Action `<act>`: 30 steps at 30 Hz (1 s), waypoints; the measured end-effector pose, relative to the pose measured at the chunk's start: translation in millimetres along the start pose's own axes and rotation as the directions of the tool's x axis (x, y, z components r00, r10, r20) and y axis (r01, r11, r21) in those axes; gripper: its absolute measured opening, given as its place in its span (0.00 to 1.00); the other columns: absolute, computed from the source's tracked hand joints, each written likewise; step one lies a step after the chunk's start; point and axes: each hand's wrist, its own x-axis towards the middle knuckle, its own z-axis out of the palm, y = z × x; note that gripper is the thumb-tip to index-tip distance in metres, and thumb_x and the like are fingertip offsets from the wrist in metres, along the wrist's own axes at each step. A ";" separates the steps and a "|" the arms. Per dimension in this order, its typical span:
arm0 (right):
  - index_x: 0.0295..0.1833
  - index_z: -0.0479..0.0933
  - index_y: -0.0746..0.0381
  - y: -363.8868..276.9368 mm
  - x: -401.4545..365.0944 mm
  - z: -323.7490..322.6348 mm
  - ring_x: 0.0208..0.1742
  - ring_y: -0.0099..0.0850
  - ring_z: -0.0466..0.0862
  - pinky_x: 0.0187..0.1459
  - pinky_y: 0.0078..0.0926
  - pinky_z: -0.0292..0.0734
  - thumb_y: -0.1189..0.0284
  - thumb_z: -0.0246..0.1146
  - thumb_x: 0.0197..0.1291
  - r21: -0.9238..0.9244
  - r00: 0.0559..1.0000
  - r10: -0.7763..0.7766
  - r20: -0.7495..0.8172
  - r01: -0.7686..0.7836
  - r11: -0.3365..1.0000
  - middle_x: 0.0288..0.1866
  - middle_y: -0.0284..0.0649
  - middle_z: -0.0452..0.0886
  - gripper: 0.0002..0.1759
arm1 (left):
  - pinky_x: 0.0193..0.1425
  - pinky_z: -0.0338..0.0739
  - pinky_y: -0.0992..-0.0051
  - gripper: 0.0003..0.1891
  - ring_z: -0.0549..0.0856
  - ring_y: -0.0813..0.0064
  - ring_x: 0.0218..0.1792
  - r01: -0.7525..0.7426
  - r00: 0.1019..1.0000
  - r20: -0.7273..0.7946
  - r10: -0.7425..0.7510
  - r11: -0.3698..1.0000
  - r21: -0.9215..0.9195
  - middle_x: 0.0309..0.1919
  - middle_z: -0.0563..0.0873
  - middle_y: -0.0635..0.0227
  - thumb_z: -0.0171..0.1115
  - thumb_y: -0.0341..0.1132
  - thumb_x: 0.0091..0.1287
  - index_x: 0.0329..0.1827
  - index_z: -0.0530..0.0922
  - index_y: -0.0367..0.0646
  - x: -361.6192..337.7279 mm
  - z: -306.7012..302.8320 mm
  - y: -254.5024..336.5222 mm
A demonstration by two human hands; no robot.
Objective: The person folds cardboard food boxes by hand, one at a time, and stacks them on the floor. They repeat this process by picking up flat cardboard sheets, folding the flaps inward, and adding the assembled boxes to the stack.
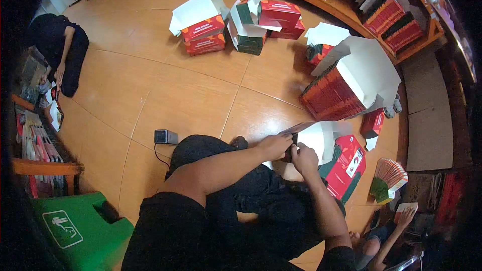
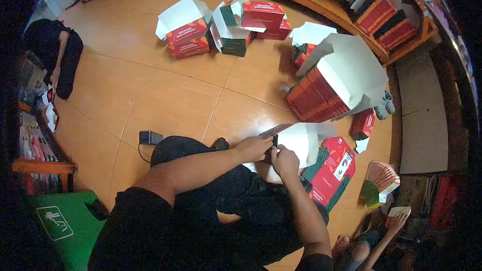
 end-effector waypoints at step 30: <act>0.46 0.80 0.71 141.6 30.0 -0.9 0.38 0.53 0.86 0.41 0.49 0.83 0.65 0.54 0.68 -0.095 0.968 -0.082 -0.238 0.060 0.994 0.41 0.60 0.84 0.18 | 0.60 0.77 0.55 0.36 0.84 0.45 0.53 0.790 0.602 0.360 -0.713 0.464 -0.402 0.52 0.84 0.43 0.49 0.62 0.71 0.61 0.77 0.34 20.8 -17.3 2.0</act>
